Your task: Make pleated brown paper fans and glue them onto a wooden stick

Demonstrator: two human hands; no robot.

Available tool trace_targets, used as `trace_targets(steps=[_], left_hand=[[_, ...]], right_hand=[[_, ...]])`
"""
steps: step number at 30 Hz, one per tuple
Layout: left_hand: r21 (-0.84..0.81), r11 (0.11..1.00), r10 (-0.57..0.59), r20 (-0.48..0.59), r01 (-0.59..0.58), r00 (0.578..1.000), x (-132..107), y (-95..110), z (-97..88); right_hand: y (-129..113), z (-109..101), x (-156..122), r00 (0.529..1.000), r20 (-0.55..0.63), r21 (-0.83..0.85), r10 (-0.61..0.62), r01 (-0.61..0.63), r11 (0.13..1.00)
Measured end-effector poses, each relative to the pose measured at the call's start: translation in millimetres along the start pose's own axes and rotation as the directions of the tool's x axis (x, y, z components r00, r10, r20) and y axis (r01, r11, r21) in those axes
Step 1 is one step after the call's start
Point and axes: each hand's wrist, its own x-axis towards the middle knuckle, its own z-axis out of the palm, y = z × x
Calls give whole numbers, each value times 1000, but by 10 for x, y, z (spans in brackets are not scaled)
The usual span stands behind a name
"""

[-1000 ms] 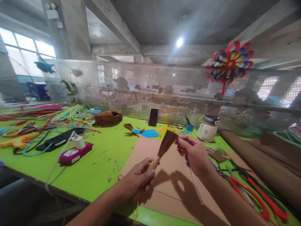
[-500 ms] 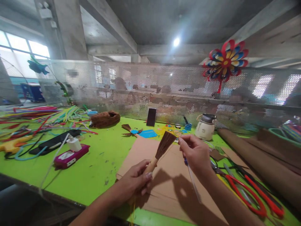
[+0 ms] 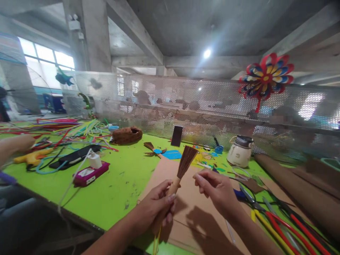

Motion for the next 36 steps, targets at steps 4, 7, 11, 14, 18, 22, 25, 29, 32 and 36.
trace_targets(steps=[4,7,11,14,18,22,25,29,32,36], left_hand=[[-101,986,129,-34,-132,991,28,53,50],[-185,957,212,-83,-224,974,63,121,91],[-247,914,288,-170,-323,943,124,212,130],[-277,889,295,-260,-364,920,179,241,157],[-258,893,293,-288,-369,912,245,223,184],[-204,915,291,-265,-348,919,288,171,192],[-195,924,274,-265,-329,925,302,129,200],[-184,928,268,-277,-325,923,302,100,202],[-150,931,279,-300,-334,912,303,95,174],[-140,932,273,-331,-334,903,303,93,136]], right_hand=[[72,16,-6,992,-89,100,88,-80,992],[65,124,-60,985,56,83,161,-165,983],[-16,360,-205,924,335,-15,186,-193,981],[-26,504,-298,898,362,-25,249,-258,966],[15,595,-352,965,212,-115,155,-133,984],[28,648,-368,989,143,-283,38,4,959],[54,697,-383,991,124,-332,52,-8,943],[121,730,-397,984,134,-288,118,-76,955],[170,724,-403,971,184,-224,154,-111,968],[170,715,-423,922,288,-189,258,-209,960]])
